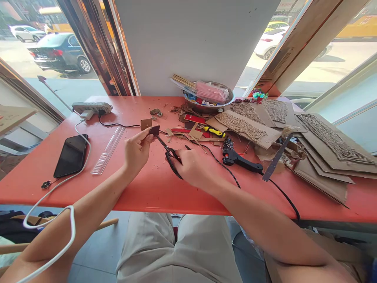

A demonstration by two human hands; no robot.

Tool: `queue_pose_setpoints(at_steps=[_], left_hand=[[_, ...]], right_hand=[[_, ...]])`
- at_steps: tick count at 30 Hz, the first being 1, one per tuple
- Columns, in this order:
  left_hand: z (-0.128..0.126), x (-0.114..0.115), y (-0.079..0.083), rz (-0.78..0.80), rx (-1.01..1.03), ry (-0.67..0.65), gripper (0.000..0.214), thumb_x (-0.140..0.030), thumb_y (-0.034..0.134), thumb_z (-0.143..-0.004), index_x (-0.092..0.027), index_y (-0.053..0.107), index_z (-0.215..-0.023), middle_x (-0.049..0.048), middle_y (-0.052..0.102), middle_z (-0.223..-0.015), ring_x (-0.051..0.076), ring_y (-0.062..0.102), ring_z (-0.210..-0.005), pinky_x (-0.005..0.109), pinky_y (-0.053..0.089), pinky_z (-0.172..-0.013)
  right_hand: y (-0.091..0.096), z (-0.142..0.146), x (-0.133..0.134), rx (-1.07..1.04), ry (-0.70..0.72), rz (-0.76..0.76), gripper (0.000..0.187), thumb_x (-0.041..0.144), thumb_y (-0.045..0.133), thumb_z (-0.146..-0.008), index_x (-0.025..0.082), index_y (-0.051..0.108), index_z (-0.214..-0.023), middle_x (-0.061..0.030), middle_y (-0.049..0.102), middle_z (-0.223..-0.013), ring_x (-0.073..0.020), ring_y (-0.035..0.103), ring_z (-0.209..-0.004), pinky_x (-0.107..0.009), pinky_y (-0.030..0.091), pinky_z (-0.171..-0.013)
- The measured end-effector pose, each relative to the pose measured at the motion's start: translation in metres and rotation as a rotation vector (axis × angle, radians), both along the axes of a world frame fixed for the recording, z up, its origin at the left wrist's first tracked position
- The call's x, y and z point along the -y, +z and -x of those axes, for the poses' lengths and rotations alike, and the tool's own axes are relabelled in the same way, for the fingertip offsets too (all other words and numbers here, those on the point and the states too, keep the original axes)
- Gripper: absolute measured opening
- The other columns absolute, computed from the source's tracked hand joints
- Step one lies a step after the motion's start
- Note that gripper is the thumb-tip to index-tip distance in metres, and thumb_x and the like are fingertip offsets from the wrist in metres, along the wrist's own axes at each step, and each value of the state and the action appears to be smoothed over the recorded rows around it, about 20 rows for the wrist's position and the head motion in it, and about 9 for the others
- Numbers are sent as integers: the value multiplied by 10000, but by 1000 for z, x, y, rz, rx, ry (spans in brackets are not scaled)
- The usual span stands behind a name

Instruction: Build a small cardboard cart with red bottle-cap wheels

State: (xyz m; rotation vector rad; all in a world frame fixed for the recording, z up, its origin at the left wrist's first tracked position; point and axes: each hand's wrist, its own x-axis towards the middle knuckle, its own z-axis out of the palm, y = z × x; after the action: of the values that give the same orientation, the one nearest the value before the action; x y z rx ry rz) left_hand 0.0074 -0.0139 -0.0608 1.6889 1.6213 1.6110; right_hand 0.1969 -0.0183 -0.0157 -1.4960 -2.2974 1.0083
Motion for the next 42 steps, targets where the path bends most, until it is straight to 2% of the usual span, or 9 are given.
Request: queue_pose_setpoints(at_steps=[2,6,13,19,25,30,36,40,42], left_hand=[[0,0,-1,1,15,12,320,-470,645,-864,-226,841,-933,35,810,-749,253,826,-798,303,650,-720],[1,3,-1,-14,7,31,332,-472,641,-884,-230,845,-987,33,823,-795,245,826,-845,292,642,-755],[4,8,4,-84,-111,86,329,-479,616,-941,-251,844,-999,27,826,-807,228,809,-869,267,610,-754],[2,9,3,-68,-105,89,322,-480,633,-931,-259,851,-1018,7,837,-819,226,810,-844,284,607,-746],[1,17,11,-69,-111,116,339,-490,617,-955,-276,843,-1089,-13,851,-880,228,802,-839,360,612,-776],[2,14,9,-91,-128,125,316,-490,628,-947,-299,840,-1082,-2,835,-826,237,794,-913,354,615,-821],[0,18,12,-184,-143,132,292,-482,618,-956,-307,846,-1008,6,830,-850,253,796,-916,374,621,-821],[-2,18,12,-205,-131,122,259,-429,630,-940,-287,843,-981,4,840,-851,244,800,-892,372,631,-838],[-2,16,9,-177,-115,112,270,-425,636,-933,-271,847,-1001,13,845,-853,238,800,-873,365,634,-833]], right_hand=[[-1,2,5,194,10,-190,321,367,509,-1081,135,725,-1026,-164,781,-860,-269,748,-803,-300,437,-644],[-4,2,7,270,16,-258,360,405,522,-1073,116,708,-1179,-221,800,-986,-331,775,-933,-333,491,-731],[-4,-4,-10,-472,236,490,583,673,416,-1043,191,636,-798,48,501,-494,-121,399,-387,-259,364,-448],[-4,0,0,-145,-8,-43,268,329,656,-1009,186,630,-784,5,601,-645,-141,587,-605,-242,383,-590],[-2,-5,-8,-466,279,530,457,463,380,-1108,207,593,-795,83,451,-472,-115,390,-387,-246,344,-474],[-6,1,-4,-351,38,71,379,284,641,-999,203,504,-655,89,412,-519,-69,330,-482,-224,248,-501],[-7,1,-1,-576,303,603,498,561,415,-1084,190,627,-827,74,462,-473,-112,382,-384,-245,314,-438],[-3,1,-3,-404,98,197,375,305,620,-1021,203,524,-673,84,450,-512,-70,378,-436,-216,271,-480],[-2,1,-3,-358,51,146,379,258,646,-1001,201,513,-650,87,444,-505,-67,393,-444,-211,268,-479]])
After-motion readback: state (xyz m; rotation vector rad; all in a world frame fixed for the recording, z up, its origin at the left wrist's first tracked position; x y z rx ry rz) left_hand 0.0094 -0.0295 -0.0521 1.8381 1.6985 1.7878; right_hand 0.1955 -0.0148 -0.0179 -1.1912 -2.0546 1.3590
